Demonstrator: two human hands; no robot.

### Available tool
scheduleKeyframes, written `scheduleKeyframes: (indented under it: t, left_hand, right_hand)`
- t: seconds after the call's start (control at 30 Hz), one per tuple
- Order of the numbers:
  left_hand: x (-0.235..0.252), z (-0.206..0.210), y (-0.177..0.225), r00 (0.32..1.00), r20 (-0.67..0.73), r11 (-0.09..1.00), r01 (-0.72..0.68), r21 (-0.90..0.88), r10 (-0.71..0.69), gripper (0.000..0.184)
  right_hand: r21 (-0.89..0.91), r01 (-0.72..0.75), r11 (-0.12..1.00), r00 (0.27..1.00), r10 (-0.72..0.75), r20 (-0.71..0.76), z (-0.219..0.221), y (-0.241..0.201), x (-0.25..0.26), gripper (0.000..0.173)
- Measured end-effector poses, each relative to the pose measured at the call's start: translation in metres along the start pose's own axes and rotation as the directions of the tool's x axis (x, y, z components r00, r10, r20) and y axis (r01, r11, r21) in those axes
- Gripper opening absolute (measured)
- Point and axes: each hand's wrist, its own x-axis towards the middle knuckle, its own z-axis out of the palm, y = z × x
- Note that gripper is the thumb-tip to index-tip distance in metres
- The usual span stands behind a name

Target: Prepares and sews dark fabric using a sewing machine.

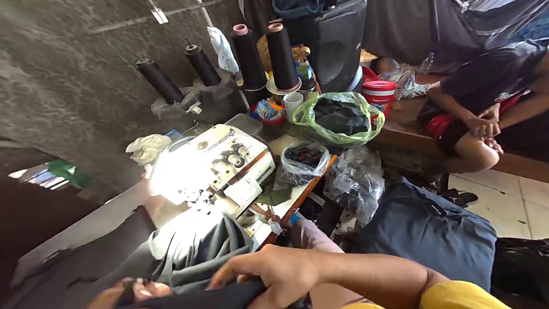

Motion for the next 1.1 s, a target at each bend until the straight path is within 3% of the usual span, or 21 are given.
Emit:
scheduleKeyframes:
  t: [0.1,0.2,0.3,0.43,0.5,0.6,0.67,0.73,0.8,0.83,0.97,1.03,1.1]
  left_hand:
    - [0.013,-0.025,0.019,0.995,-0.037,0.977,-0.085,0.194,0.094,0.018]
    - [0.023,-0.029,0.030,0.974,-0.148,0.944,-0.122,0.305,0.174,0.017]
    - [0.031,-0.027,0.040,0.939,-0.327,0.982,-0.052,0.184,0.110,0.015]
    - [0.039,-0.031,0.044,0.839,-0.544,0.994,0.069,0.080,-0.015,0.015]
    - [0.046,-0.047,0.037,0.781,-0.623,0.983,0.080,0.167,0.042,0.012]
    - [0.058,-0.082,0.034,0.609,-0.789,0.969,0.135,0.205,0.082,0.008]
    - [0.062,-0.105,0.034,0.486,-0.872,0.975,0.163,0.150,0.053,0.009]
    - [0.060,-0.116,0.032,0.439,-0.898,0.977,0.176,0.117,0.028,0.009]
    - [0.055,-0.112,0.027,0.463,-0.886,0.976,0.203,0.083,-0.021,0.007]
    - [0.052,-0.106,0.026,0.511,-0.858,0.969,0.235,0.077,-0.056,0.006]
    - [0.023,-0.056,0.015,0.804,-0.577,0.930,0.308,0.199,-0.144,0.015]
    - [0.014,-0.033,0.005,0.855,-0.480,0.953,0.282,0.115,-0.195,0.017]
    - [0.007,-0.013,-0.005,0.870,-0.437,0.966,0.259,0.014,-0.227,0.015]
  right_hand:
    - [-0.049,0.023,0.999,0.999,-0.024,-0.025,0.003,0.022,-0.015,0.020]
    - [0.059,-0.032,0.998,0.996,0.036,-0.078,0.006,0.034,-0.018,0.018]
    - [0.138,-0.055,0.989,0.992,0.070,-0.105,0.013,0.040,-0.016,0.018]
    - [0.173,-0.074,0.982,0.990,0.093,-0.104,0.026,0.041,-0.014,0.017]
    - [0.058,-0.030,0.998,0.996,0.035,-0.082,0.033,0.046,-0.019,0.023]
    - [-0.091,0.001,0.996,0.998,-0.006,-0.056,0.048,0.052,-0.041,0.032]
    - [-0.093,-0.046,0.995,0.999,0.043,-0.029,0.051,0.052,-0.059,0.034]
    - [-0.079,-0.082,0.994,0.997,0.082,0.007,0.050,0.051,-0.069,0.034]
    - [-0.129,-0.089,0.988,0.995,0.092,0.023,0.051,0.056,-0.072,0.032]
    - [-0.180,-0.098,0.979,0.994,0.104,0.020,0.052,0.061,-0.073,0.030]
    - [-0.283,-0.139,0.949,0.990,0.141,-0.015,0.034,0.081,-0.058,0.028]
    - [-0.257,-0.148,0.955,0.989,0.138,-0.055,0.018,0.071,-0.032,0.053]
    - [-0.241,-0.116,0.964,0.978,0.069,-0.196,0.010,0.055,-0.005,0.070]
